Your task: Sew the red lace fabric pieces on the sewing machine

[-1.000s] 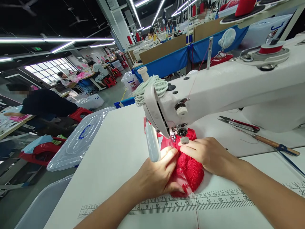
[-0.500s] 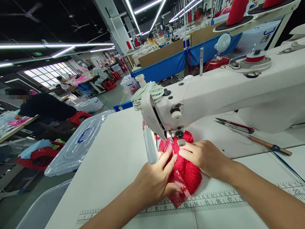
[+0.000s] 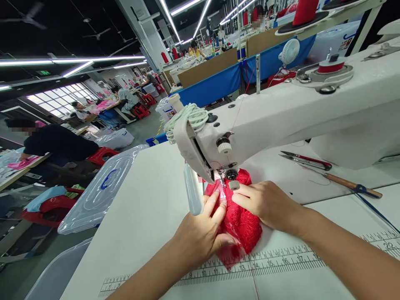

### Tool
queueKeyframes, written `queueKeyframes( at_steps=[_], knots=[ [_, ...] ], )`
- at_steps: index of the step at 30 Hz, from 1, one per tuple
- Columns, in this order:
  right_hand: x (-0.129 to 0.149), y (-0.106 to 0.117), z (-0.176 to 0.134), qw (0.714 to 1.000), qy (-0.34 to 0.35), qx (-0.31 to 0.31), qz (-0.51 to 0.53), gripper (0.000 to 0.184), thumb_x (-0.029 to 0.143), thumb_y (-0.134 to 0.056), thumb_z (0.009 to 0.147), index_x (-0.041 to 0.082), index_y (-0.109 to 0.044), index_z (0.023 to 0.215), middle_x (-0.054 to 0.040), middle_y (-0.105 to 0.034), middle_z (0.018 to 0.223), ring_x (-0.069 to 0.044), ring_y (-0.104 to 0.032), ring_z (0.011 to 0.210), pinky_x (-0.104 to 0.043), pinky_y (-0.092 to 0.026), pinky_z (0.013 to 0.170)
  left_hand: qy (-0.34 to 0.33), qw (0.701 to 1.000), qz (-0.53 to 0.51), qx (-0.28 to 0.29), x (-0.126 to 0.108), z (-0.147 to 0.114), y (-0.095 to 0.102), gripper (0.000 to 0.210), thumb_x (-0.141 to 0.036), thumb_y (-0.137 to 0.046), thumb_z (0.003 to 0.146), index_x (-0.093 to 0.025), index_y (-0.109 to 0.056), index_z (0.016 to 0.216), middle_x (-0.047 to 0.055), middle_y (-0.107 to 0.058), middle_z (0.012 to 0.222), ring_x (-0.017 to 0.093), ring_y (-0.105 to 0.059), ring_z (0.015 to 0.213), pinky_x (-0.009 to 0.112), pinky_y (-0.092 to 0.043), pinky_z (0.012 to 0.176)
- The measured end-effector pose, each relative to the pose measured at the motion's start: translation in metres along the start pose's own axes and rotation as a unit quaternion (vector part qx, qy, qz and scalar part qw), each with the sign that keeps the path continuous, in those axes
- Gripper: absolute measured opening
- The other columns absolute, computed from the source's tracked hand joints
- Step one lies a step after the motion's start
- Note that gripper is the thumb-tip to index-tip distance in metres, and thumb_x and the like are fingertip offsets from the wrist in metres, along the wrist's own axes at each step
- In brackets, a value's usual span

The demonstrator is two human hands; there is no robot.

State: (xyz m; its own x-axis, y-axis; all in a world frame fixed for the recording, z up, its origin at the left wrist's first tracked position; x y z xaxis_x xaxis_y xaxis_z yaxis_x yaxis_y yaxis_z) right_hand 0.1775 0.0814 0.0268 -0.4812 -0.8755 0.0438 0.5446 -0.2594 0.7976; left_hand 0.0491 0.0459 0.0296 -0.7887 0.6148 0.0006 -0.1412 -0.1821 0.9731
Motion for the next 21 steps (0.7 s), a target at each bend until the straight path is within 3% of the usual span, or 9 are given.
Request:
queueKeyframes(
  at_steps=[6,12,17,21],
  knots=[
    [0.0007,0.0023,0.0032,1.000,0.016,0.008,-0.012,0.031,0.000,-0.037,0.089,0.019,-0.057,0.076,0.0020,-0.053,0.062,-0.013,-0.037,0.050,-0.027,-0.024,0.047,-0.003,1.000,0.028,-0.006,-0.0005,-0.0002,-0.0010,0.083,-0.076,-0.019,0.092,-0.009,-0.062,0.115,0.023,-0.063,0.117,0.027,-0.064,0.089,0.035,-0.055,0.062],
    [0.0001,0.0004,0.0015,1.000,0.014,0.009,-0.008,0.031,0.001,-0.036,0.091,0.018,-0.060,0.081,0.0002,-0.061,0.070,-0.013,-0.040,0.052,-0.028,-0.025,0.048,-0.007,0.999,0.046,0.003,-0.0002,-0.0012,-0.0039,0.077,-0.076,-0.029,0.090,-0.011,-0.061,0.116,0.022,-0.064,0.117,0.027,-0.065,0.088,0.035,-0.054,0.060],
    [-0.0010,0.0004,0.0005,1.000,0.010,0.005,-0.012,0.035,0.003,-0.032,0.094,0.018,-0.061,0.082,-0.0004,-0.063,0.071,-0.014,-0.040,0.052,-0.029,-0.026,0.047,-0.021,0.997,0.075,-0.024,-0.0054,-0.0012,-0.0030,0.086,-0.075,-0.019,0.092,-0.004,-0.058,0.124,0.026,-0.062,0.122,0.031,-0.066,0.095,0.036,-0.055,0.060],
    [-0.0012,-0.0013,-0.0002,1.000,0.012,0.015,-0.015,0.034,0.005,-0.033,0.095,0.019,-0.060,0.079,0.0000,-0.059,0.068,-0.013,-0.041,0.052,-0.029,-0.027,0.047,-0.024,0.997,0.064,-0.044,-0.0090,0.0020,0.0015,0.086,-0.072,-0.016,0.094,-0.004,-0.060,0.122,0.021,-0.067,0.114,0.028,-0.067,0.091,0.034,-0.056,0.063]
  ],
)
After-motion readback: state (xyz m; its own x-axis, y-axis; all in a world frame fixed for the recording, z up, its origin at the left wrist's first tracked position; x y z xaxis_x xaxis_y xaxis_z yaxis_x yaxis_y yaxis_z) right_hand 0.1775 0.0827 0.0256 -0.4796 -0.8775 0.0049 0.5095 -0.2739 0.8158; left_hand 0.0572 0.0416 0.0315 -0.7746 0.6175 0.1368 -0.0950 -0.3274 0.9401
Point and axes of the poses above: each hand's wrist, its own z-axis towards the middle knuckle, its own y-axis out of the back of the hand, x = y × z, the point moved 7 cm from there along z, towards the middle knuckle
